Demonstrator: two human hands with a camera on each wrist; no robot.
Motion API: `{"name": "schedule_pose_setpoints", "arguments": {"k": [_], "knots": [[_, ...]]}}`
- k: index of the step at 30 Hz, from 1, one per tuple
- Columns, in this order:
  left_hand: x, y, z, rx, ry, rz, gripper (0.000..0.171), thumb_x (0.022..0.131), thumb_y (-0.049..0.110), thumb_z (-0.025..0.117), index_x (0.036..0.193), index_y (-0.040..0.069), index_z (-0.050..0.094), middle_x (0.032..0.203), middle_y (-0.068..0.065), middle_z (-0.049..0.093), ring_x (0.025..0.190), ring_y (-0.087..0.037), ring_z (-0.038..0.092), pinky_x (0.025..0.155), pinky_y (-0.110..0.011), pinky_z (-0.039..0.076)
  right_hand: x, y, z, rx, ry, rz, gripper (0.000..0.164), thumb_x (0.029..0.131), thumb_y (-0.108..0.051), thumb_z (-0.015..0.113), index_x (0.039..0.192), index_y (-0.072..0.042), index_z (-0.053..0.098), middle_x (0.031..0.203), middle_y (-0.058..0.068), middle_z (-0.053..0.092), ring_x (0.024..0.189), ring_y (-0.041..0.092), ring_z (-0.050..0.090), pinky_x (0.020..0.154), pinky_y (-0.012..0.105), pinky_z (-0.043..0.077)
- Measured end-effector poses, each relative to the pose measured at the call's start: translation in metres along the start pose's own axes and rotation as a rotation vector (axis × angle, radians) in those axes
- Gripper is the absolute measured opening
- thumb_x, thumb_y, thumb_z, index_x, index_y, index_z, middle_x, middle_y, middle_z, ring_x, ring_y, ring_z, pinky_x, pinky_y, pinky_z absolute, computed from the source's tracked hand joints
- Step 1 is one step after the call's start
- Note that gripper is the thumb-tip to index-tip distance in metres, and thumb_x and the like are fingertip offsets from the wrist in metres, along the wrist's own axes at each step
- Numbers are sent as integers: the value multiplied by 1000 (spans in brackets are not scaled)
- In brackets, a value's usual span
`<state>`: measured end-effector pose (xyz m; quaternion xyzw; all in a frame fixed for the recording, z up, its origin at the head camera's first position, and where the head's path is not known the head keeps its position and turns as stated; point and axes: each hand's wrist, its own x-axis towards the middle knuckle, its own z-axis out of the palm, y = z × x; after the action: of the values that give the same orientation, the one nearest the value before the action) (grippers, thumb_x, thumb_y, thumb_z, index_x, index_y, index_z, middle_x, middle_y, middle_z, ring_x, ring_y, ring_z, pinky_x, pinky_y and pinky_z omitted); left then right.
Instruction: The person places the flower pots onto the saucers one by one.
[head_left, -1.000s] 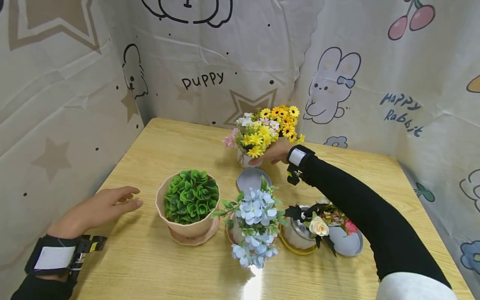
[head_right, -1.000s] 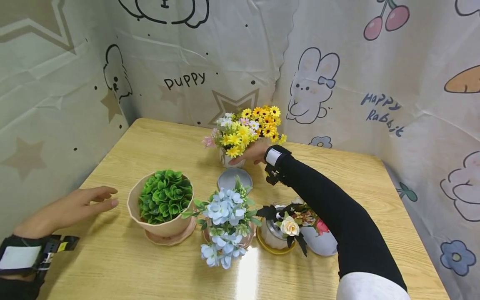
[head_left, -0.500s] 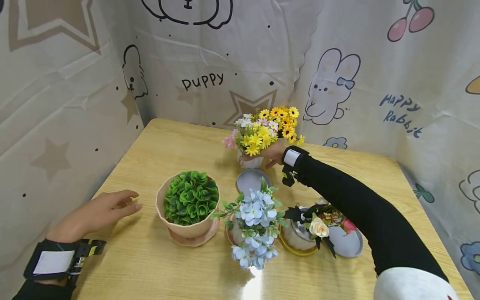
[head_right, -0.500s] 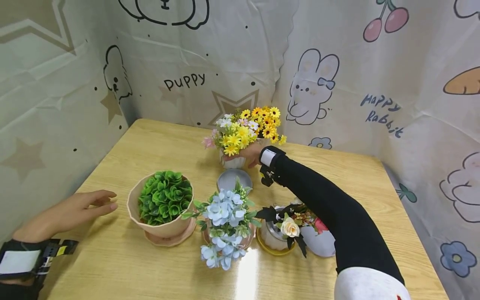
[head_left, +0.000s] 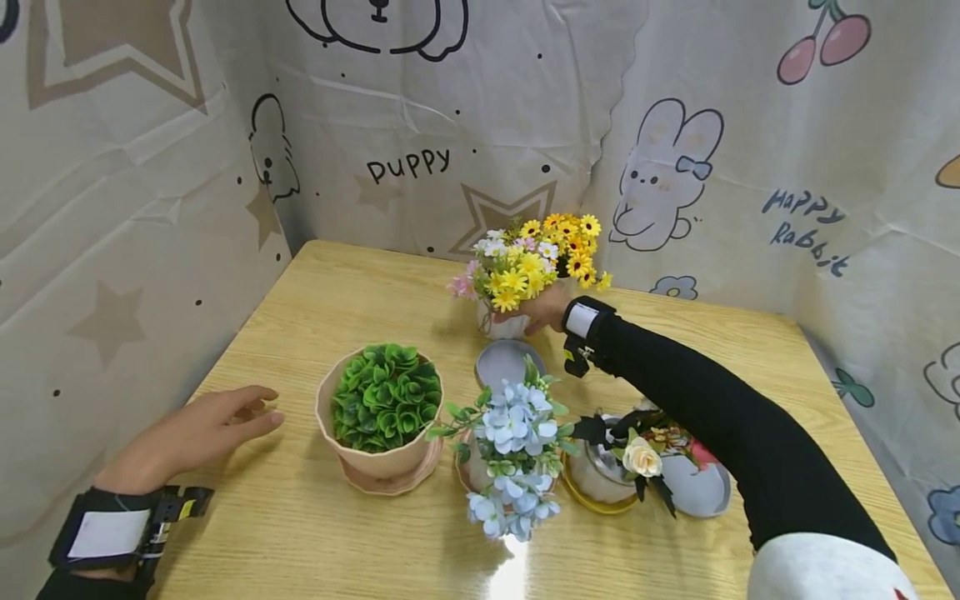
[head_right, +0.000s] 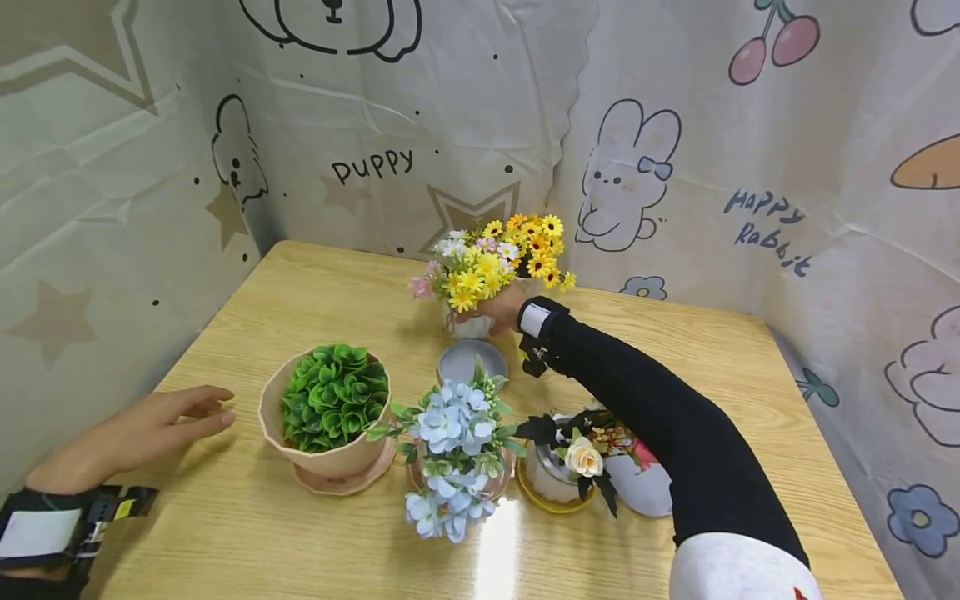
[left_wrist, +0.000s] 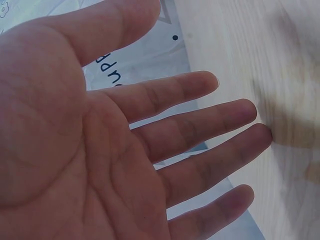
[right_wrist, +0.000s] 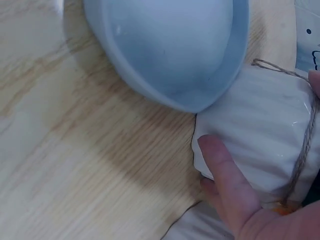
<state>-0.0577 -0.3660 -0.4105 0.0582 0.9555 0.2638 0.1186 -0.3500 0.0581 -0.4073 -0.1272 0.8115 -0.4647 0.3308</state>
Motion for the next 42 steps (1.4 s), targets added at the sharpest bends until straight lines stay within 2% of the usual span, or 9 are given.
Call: {"name": "schedule_pose_setpoints", "arguments": {"k": [4, 8, 11, 16, 28, 33, 38, 40, 42], "knots": [[1, 0, 4, -4, 1, 9, 58, 111, 36, 60, 141, -13, 58, 119, -20, 73, 109, -39, 70, 88, -58, 59, -11, -1, -8, 14, 44, 20, 62, 102, -15, 75, 159, -15, 50, 157, 15, 54, 152, 38, 43, 105, 66, 53], [2, 1, 5, 1, 18, 12, 59, 110, 37, 61, 142, -13, 57, 124, -26, 71, 112, -44, 69, 90, -61, 58, -31, -10, -16, 9, 86, 18, 69, 96, -15, 82, 158, -16, 51, 163, 14, 47, 153, 39, 39, 103, 67, 54], [3, 3, 3, 8, 19, 11, 61, 110, 38, 61, 143, -13, 56, 130, -32, 67, 116, -49, 67, 92, -64, 57, -45, -17, -22, -19, 74, 2, 67, 97, -16, 81, 157, -13, 52, 164, 16, 43, 153, 40, 38, 105, 69, 51], [6, 6, 1, 20, 7, 24, 62, 111, 38, 59, 142, -14, 56, 136, -37, 63, 119, -54, 65, 93, -67, 56, -66, -22, -33, -54, 69, -26, 61, 96, -17, 82, 151, -7, 56, 156, 18, 53, 149, 40, 45, 103, 70, 52], [9, 10, 0, 38, 8, 45, 59, 111, 37, 59, 141, -14, 58, 136, -36, 63, 120, -56, 64, 95, -68, 55, -106, 0, -56, -68, 107, -45, 79, 89, -15, 86, 157, -6, 46, 157, 22, 47, 145, 47, 47, 97, 70, 55], [11, 11, -1, 39, 10, 55, 59, 112, 37, 58, 142, -14, 57, 137, -37, 62, 122, -57, 63, 95, -68, 54, -133, 10, -70, -46, 116, -83, 71, 94, -9, 80, 155, 3, 46, 153, 27, 50, 142, 48, 50, 94, 63, 60], [13, 13, -1, 29, 3, 58, 60, 112, 38, 57, 143, -13, 56, 139, -38, 61, 124, -58, 60, 96, -69, 54, -162, 23, -88, -77, 118, -115, 64, 96, -7, 78, 151, 6, 48, 150, 29, 53, 137, 50, 54, 92, 58, 62], [14, 13, -1, 31, 5, 59, 60, 112, 38, 57, 143, -13, 56, 139, -38, 61, 124, -58, 60, 95, -69, 54, -174, 31, -95, -95, 125, -122, 60, 96, -6, 78, 149, 6, 51, 147, 28, 57, 132, 48, 59, 92, 58, 62], [15, 13, -2, 37, 5, 62, 60, 112, 38, 57, 143, -14, 56, 139, -38, 60, 124, -58, 60, 95, -69, 54, -185, 40, -101, -90, 140, -134, 51, 96, -4, 78, 142, 5, 58, 139, 21, 65, 126, 40, 64, 93, 59, 61]]}}
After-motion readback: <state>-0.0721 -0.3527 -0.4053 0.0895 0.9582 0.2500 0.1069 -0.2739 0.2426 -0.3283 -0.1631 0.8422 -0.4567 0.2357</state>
